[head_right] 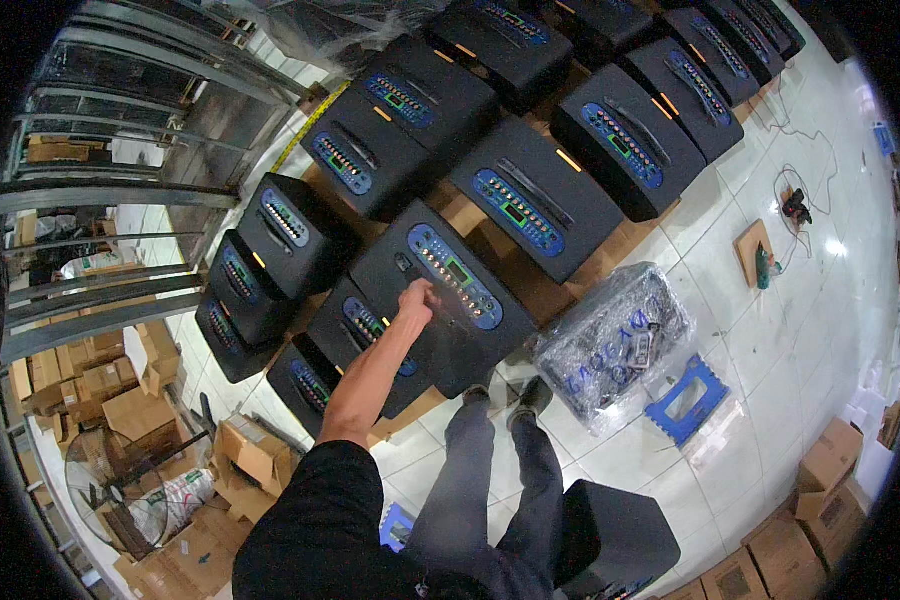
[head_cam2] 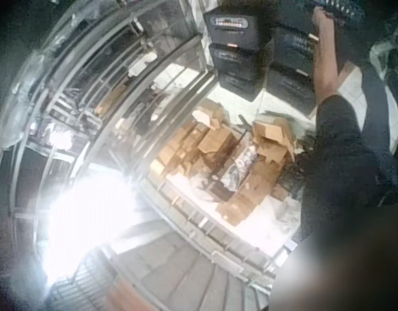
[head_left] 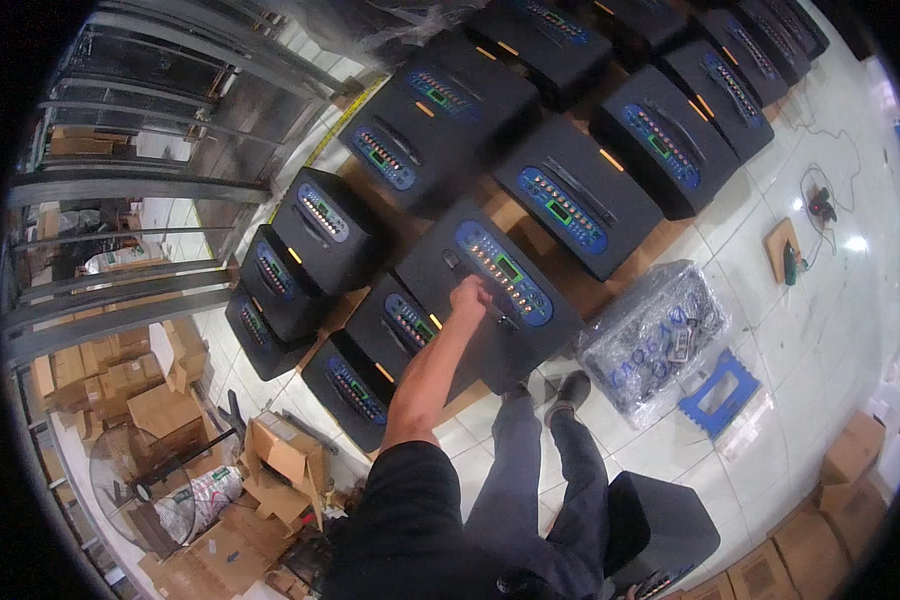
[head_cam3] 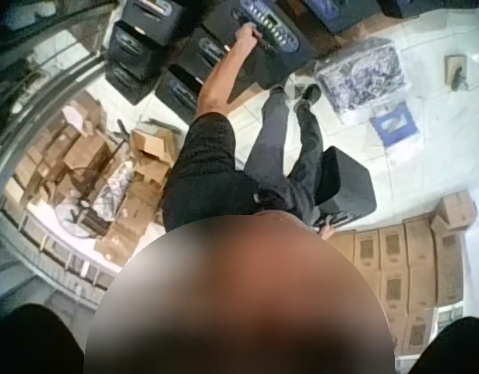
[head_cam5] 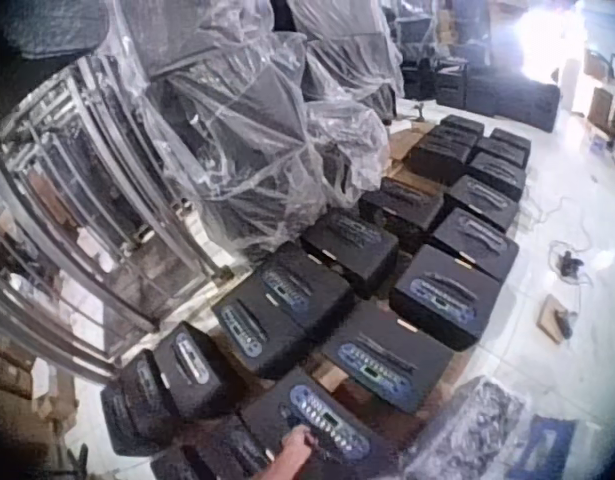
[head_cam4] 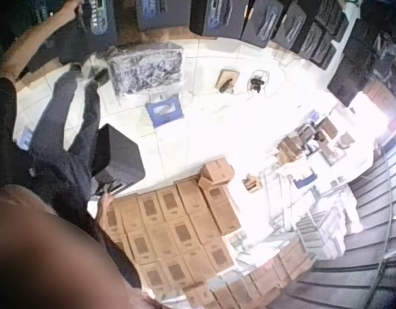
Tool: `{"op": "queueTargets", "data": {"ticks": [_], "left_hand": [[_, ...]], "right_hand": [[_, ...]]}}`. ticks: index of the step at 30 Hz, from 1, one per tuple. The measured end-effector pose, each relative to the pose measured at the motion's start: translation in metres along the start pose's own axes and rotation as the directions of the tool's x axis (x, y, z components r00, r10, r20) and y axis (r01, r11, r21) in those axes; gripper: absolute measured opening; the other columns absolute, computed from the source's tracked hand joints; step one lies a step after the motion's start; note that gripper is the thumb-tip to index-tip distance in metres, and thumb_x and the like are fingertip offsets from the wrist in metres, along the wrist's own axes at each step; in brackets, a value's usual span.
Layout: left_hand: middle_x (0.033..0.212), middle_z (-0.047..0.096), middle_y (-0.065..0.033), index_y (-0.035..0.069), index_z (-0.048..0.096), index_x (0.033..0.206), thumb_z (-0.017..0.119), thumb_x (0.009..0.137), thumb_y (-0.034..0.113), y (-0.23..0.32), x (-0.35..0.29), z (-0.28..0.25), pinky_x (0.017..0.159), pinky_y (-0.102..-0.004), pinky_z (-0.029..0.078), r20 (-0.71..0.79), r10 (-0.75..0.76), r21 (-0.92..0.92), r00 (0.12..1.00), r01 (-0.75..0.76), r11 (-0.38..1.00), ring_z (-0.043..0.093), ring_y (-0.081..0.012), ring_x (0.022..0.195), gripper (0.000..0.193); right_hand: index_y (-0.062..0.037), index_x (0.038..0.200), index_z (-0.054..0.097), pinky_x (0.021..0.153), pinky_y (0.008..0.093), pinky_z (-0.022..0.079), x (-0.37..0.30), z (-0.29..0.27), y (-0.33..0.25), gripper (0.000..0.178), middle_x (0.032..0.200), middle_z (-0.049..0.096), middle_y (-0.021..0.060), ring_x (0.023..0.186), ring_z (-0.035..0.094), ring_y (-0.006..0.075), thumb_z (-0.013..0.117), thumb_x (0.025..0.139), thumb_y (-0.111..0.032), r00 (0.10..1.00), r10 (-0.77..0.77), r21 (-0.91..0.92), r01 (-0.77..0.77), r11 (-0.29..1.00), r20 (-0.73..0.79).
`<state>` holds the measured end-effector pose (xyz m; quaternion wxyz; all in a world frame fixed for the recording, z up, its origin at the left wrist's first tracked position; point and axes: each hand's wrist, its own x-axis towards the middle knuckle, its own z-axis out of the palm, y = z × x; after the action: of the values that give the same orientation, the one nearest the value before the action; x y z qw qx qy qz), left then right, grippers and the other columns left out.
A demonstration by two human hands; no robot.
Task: The person assembles a portable speaker by attaching a control panel, inserting a speaker driver, and soldering wires. They handle multiple speaker units and use a soldering iron to connect components.
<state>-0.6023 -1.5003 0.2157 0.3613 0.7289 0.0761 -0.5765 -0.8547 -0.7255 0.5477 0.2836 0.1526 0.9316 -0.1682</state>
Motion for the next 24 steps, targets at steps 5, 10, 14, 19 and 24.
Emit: {"op": "queueTargets", "data": {"ticks": [5, 10, 14, 19, 24], "left_hand": [[0.056, 0.037, -0.0021, 0.011, 0.043, 0.064, 0.066, 0.08, 0.006, 0.041, -0.108, -0.055, 0.057, -0.0408, 0.046, 0.069, 0.033, 0.026, 0.997, -0.035, 0.999, 0.038, -0.0171, 0.046, 0.029], [0.054, 0.03, 0.0038, 0.016, 0.041, 0.064, 0.067, 0.08, 0.01, 0.101, -0.243, -0.151, 0.059, -0.0371, 0.042, 0.159, 0.083, 0.045, 0.984, -0.092, 0.995, 0.032, -0.0132, 0.047, 0.031], [0.053, 0.028, 0.0075, 0.021, 0.041, 0.064, 0.071, 0.081, 0.016, 0.134, -0.35, -0.241, 0.05, -0.0321, 0.035, 0.086, 0.118, 0.033, 0.989, -0.122, 0.992, 0.028, -0.0089, 0.044, 0.034], [0.053, 0.033, 0.0078, 0.019, 0.041, 0.065, 0.081, 0.084, 0.029, 0.13, -0.433, -0.332, 0.044, -0.0289, 0.03, -0.053, 0.289, 0.135, 0.956, -0.28, 0.95, 0.029, -0.0079, 0.042, 0.045], [0.052, 0.041, 0.0035, 0.012, 0.049, 0.068, 0.082, 0.083, 0.026, 0.09, -0.419, -0.407, 0.038, -0.0304, 0.033, -0.148, 0.334, 0.246, 0.931, -0.293, 0.924, 0.038, -0.0098, 0.039, 0.039]], "right_hand": [[-0.0015, 0.069, 0.062, 0.05, 0.0417, 0.037, 0.015, 0.001, -0.016, 0.055, 0.059, 0.047, 0.0037, 0.058, 0.041, 0.018, 0.076, 0.085, -0.052, 0.978, 0.13, 0.002, -0.132, 0.991, 0.163], [0.0087, 0.095, 0.071, 0.063, 0.0413, 0.047, 0.031, 0.007, -0.057, 0.048, 0.079, 0.069, 0.0112, 0.067, 0.06, 0.025, 0.077, 0.087, -0.039, 0.978, -0.151, -0.094, 0.165, 0.982, 0.141], [0.0128, 0.096, 0.07, 0.078, 0.0449, 0.05, 0.05, 0.008, -0.086, 0.053, 0.086, 0.073, 0.0203, 0.079, 0.067, 0.0346, 0.076, 0.086, -0.039, 0.954, -0.213, -0.237, 0.261, 0.936, 0.21], [0.0162, 0.089, 0.068, 0.069, 0.0457, 0.051, 0.069, 0.009, -0.131, 0.064, 0.081, 0.071, 0.0231, 0.077, 0.069, 0.0349, 0.079, 0.08, -0.046, 0.934, -0.245, -0.381, 0.333, 0.863, 0.261], [0.0175, 0.089, 0.067, 0.058, 0.0434, 0.052, 0.064, 0.017, -0.171, 0.07, 0.076, 0.07, 0.024, 0.062, 0.069, 0.0298, 0.081, 0.077, -0.05, 0.866, -0.46, -0.337, 0.499, 0.798, 0.195]]}}
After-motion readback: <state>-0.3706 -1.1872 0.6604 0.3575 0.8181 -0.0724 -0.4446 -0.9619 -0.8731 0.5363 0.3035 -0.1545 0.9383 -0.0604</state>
